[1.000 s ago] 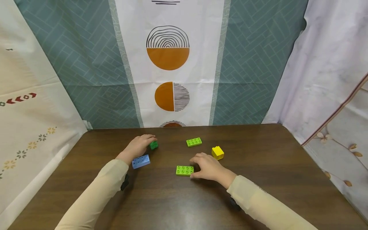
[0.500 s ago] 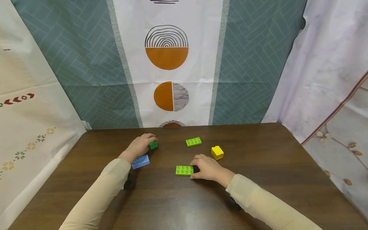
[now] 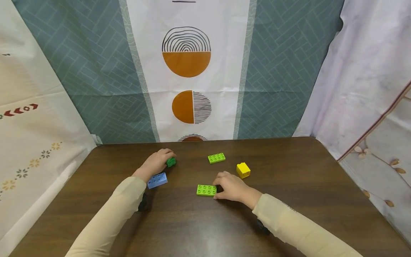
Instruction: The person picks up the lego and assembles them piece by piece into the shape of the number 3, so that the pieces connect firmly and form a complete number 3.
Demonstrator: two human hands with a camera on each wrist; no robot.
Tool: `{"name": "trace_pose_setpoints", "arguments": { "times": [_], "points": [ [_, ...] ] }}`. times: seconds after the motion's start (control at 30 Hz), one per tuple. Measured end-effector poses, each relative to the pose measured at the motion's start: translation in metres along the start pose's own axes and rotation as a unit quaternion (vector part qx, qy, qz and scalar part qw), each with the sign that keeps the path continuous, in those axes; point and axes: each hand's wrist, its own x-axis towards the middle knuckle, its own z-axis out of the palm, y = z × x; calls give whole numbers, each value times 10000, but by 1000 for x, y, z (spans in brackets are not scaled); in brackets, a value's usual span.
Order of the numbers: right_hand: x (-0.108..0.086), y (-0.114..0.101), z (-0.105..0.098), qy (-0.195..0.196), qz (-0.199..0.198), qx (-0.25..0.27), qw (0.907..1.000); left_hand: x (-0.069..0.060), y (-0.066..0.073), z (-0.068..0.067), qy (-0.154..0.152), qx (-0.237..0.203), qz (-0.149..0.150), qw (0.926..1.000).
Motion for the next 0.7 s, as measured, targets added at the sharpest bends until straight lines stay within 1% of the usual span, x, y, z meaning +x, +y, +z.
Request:
{"name": "trace_pose_setpoints", "arguments": {
  "times": [0.23,0.53,0.7],
  "points": [
    [0,0,0,-4,25,113,9999,-1,-3,0,43,27,-47,10000],
    [-1,1,-1,-57,83,235,9997,-5,-3,-5,-37,219,-99,9997],
    [-1,1,0,-56,85,244,9996,-7,-5,-5,-26,198,-152,9997]
  ]
}}
